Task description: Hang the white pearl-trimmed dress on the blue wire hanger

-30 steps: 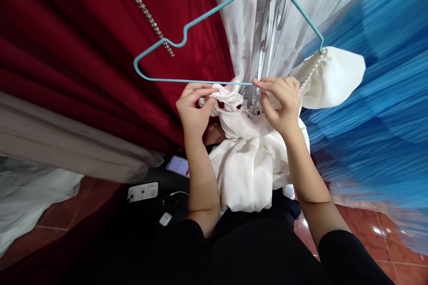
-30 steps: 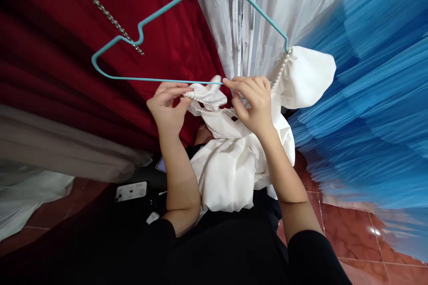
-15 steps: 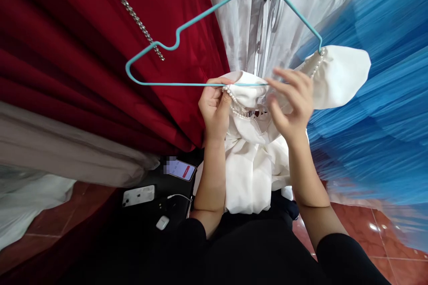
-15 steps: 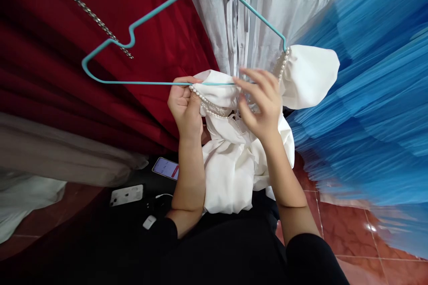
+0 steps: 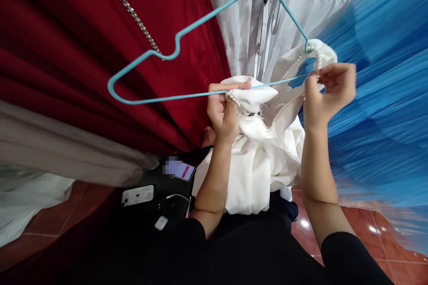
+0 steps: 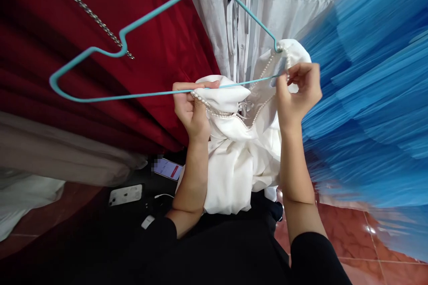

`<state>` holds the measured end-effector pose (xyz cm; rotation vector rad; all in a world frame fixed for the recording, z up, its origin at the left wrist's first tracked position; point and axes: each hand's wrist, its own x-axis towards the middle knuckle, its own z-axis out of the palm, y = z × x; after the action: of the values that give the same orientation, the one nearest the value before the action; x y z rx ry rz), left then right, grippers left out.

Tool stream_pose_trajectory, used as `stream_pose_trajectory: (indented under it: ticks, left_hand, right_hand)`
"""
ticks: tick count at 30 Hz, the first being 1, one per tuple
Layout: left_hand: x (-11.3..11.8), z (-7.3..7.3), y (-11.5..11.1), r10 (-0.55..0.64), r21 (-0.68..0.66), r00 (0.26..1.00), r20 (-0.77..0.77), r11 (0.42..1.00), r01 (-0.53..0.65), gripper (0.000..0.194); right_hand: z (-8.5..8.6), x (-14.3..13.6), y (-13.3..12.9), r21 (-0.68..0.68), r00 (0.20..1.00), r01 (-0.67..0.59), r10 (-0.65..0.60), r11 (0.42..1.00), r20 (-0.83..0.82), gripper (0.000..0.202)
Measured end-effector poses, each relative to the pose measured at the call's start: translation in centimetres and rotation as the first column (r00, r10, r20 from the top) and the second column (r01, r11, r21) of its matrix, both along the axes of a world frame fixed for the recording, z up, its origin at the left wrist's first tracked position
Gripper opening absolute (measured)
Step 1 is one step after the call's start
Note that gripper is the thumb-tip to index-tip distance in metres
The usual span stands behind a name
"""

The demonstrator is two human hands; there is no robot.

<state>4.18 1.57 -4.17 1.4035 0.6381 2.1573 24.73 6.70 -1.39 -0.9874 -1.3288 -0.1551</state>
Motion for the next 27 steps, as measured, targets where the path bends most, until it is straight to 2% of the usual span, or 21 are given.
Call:
stream_pose_trajectory:
  ticks: [3,6,8,10,11,13,15,18,20,22,24,27]
  left_hand:
    - [-0.9,-0.2,0.4,0.016,0.001,0.999,0.047,1.000,-0.016,0.023]
    - [-1.6,-0.3,0.9,0.005,0.000,0.998,0.067,1.000,-0.005,0.023]
    - [-1.7,-0.3,1.0,-0.019,-0.012,0.997,0.071,1.000,0.020,0.024]
    - [-1.6,-0.4,1.1,-0.046,-0.011,0.996,0.071,0.999,0.047,0.025]
    - [-1.5,-0.4,1.2,-0.052,-0.008,0.996,0.071,0.999,0.053,0.024]
    - [-1.2,-0.5,1.3,-0.058,0.000,0.995,0.078,0.998,0.059,0.022]
    - [-1.0,-0.5,1.4,-0.082,-0.007,0.992,0.099,0.996,0.083,0.019]
    - [-0.7,-0.4,1.4,-0.139,-0.035,0.981,0.136,0.989,0.145,0.018]
    - [-0.5,-0.3,1.4,-0.160,-0.066,0.975,0.157,0.983,0.172,0.021]
    - [-0.3,-0.2,1.3,-0.166,-0.114,0.970,0.178,0.975,0.188,0.025]
    - [-0.2,-0.2,1.2,-0.156,-0.168,0.971,0.181,0.968,0.187,0.031]
    - [-0.6,-0.8,1.0,-0.133,-0.206,0.982,0.131,0.966,0.158,0.037]
  right_hand:
    - [2.0,1.8,0.9,0.059,0.996,0.075,-0.073,0.995,-0.044,0.018]
    - [2.6,4.5,1.9,-0.044,0.980,0.152,-0.156,0.987,-0.123,0.023]
    - [1.9,6.3,1.6,-0.203,0.969,0.148,-0.184,0.968,-0.167,0.021]
    - [0.7,7.7,0.3,-0.343,0.958,0.115,-0.195,0.932,-0.211,0.015]
    - [0.1,8.1,-0.7,-0.379,0.953,0.102,-0.199,0.920,-0.227,0.013]
    - [-0.8,8.2,-3.3,-0.369,0.966,0.083,-0.167,0.926,-0.199,0.012]
    - [-1.0,7.5,-5.8,-0.312,0.990,0.076,-0.110,0.947,-0.092,0.008]
    - [0.1,4.8,-8.0,-0.185,0.981,0.034,0.002,0.982,0.192,0.006]
    - [1.2,2.6,-8.1,-0.130,0.913,-0.056,0.103,0.990,0.394,0.007]
    - [1.7,0.5,-7.1,-0.142,0.825,-0.164,0.215,0.976,0.522,0.008]
    - [1.7,-1.1,-5.7,-0.177,0.787,-0.245,0.302,0.953,0.537,0.009]
    - [0.7,-2.8,-4.4,-0.178,0.847,-0.262,0.314,0.949,0.428,0.010]
